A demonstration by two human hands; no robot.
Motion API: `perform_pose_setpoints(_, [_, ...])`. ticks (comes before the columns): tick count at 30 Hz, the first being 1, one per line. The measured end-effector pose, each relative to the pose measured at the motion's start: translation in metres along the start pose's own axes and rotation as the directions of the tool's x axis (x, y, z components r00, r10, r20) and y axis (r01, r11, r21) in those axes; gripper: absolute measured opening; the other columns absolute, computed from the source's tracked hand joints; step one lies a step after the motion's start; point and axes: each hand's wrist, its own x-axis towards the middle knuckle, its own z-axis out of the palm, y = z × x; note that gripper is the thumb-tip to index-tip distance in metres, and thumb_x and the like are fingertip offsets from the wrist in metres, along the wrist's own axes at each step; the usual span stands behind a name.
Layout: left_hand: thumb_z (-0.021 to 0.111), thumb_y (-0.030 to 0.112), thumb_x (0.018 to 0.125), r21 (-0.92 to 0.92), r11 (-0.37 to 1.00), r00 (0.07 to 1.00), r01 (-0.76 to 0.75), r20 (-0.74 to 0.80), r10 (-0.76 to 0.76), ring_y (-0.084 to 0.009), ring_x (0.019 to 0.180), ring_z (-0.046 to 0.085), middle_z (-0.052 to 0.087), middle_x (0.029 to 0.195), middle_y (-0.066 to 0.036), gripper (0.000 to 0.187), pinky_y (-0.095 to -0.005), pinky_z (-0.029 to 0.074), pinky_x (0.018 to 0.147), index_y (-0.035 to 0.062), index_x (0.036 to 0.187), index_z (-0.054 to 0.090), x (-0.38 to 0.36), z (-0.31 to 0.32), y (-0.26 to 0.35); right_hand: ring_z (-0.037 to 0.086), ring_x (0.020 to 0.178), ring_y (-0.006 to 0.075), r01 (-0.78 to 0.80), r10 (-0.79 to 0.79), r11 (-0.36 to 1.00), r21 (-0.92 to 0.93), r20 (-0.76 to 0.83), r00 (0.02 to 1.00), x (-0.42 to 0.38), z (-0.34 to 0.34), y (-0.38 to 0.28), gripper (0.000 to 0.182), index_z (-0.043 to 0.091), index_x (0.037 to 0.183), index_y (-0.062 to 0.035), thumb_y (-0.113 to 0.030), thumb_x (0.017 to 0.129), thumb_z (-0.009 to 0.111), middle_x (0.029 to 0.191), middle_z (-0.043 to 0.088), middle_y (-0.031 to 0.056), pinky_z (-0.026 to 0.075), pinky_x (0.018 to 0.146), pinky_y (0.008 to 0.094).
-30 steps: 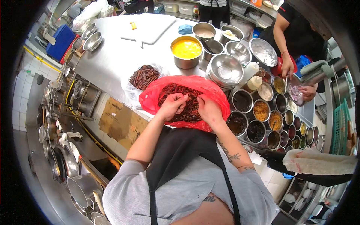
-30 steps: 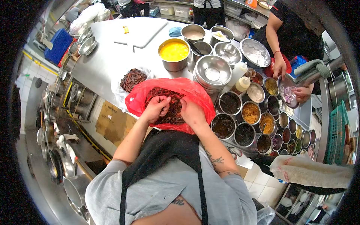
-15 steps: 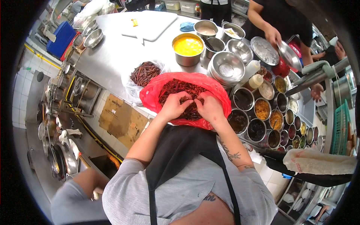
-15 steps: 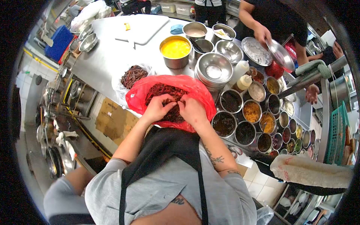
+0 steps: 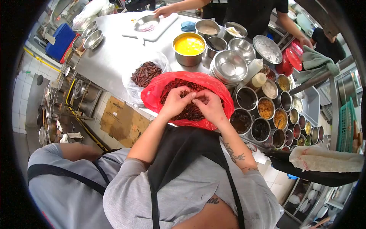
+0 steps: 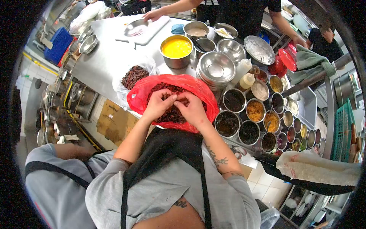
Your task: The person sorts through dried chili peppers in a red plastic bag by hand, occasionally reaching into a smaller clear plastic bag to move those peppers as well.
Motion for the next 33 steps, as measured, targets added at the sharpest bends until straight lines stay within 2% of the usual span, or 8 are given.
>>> perform_pose_setpoints(4, [0.066,0.021,0.098,-0.261,0.965,0.999,0.007,-0.04,-0.018,-0.0022,0.057,0.044,0.055,0.067,0.005,0.021,-0.0208,0.033,0.05,0.0028,0.088,0.063,0.009,-0.002,-0.005,0.068,0.077,0.0217,-0.025,0.024,0.967,-0.252,-0.005,1.0,0.0,-0.008,-0.005,0.023,0.071,0.1,0.0016,-0.018,0.09,0.07,0.089,0.073,0.0157,0.053,0.075,0.0322])
perform_pose_setpoints(8, [0.062,0.021,0.1,-0.286,0.955,0.997,0.08,0.043,-0.071,-0.0053,0.056,0.042,0.052,0.069,0.004,0.019,-0.0224,0.033,0.051,0.0053,0.091,0.06,0.009,-0.001,0.0,0.068,0.079,0.0214,0.007,-0.01,0.966,-0.259,-0.013,1.0,0.001,-0.006,-0.001,0.018,0.071,0.098,0.0003,-0.016,0.09,0.07,0.087,0.072,0.0153,0.052,0.075,0.0323])
perform_pose_setpoints(11, [0.06,0.024,0.102,-0.43,0.885,0.983,0.181,0.114,-0.145,-0.0066,0.056,0.042,0.053,0.07,0.002,0.02,-0.0224,0.032,0.05,0.0057,0.092,0.06,0.008,0.001,0.0,0.061,0.075,0.0085,0.119,-0.12,0.967,-0.223,0.009,0.993,0.0,-0.007,0.002,0.009,0.069,0.096,0.0015,-0.006,0.093,0.067,0.08,0.068,0.0027,0.048,0.071,0.0252])
perform_pose_setpoints(14, [0.057,0.027,0.103,-0.671,0.686,0.959,0.283,0.217,-0.183,-0.0079,0.055,0.041,0.053,0.07,0.002,0.023,-0.0223,0.032,0.05,0.0062,0.094,0.059,0.008,0.002,-0.003,0.064,0.079,0.0131,0.111,-0.113,0.99,0.087,0.025,0.993,0.003,-0.006,0.012,0.003,0.067,0.092,0.0015,-0.001,0.092,0.066,0.082,0.069,0.0061,0.051,0.075,0.0279])
perform_pose_setpoints(21, [0.055,0.025,0.104,-0.795,0.558,0.959,0.238,0.101,-0.266,-0.0082,0.057,0.04,0.05,0.073,0.001,0.02,-0.0229,0.032,0.052,0.007,0.094,0.057,0.014,0.002,-0.015,0.062,0.078,0.0114,0.045,-0.051,0.922,0.385,0.007,0.999,0.006,-0.01,0.029,0.007,0.066,0.097,0.001,-0.005,0.096,0.064,0.086,0.069,0.0039,0.051,0.075,0.0259])
perform_pose_setpoints(26, [0.055,0.027,0.102,-0.811,0.521,0.94,0.268,0.101,-0.327,-0.008,0.057,0.042,0.05,0.076,0.001,0.021,-0.0209,0.032,0.047,0.0101,0.089,0.054,0.011,-0.033,-0.024,0.066,0.083,0.0165,0.047,-0.05,0.981,-0.189,-0.009,0.999,0.005,-0.009,0.021,0.023,0.067,0.11,0.0001,-0.01,0.09,0.069,0.088,0.07,0.0088,0.052,0.075,0.03])
perform_pose_setpoints(29, [0.059,0.028,0.1,-0.798,0.499,0.926,0.338,0.188,-0.327,-0.0092,0.058,0.044,0.051,0.077,-0.001,0.024,-0.0205,0.029,0.044,0.0107,0.085,0.052,0.005,-0.038,-0.025,0.069,0.091,0.0289,-0.056,0.054,0.762,-0.645,-0.023,0.998,0.003,-0.009,0.016,0.024,0.071,0.105,-0.0024,-0.017,0.086,0.072,0.093,0.071,0.0163,0.053,0.082,0.0386])
perform_pose_setpoints(33, [0.064,0.025,0.097,-0.758,0.531,0.906,0.379,0.186,-0.38,-0.0074,0.055,0.044,0.051,0.074,0.001,0.024,-0.0205,0.027,0.041,0.0123,0.082,0.05,-0.001,-0.034,-0.031,0.067,0.096,0.0363,-0.183,0.364,0.576,-0.797,0.05,0.93,0.006,-0.014,0.003,0.024,0.072,0.096,-0.0031,-0.023,0.083,0.074,0.097,0.07,0.0195,0.052,0.085,0.0439])
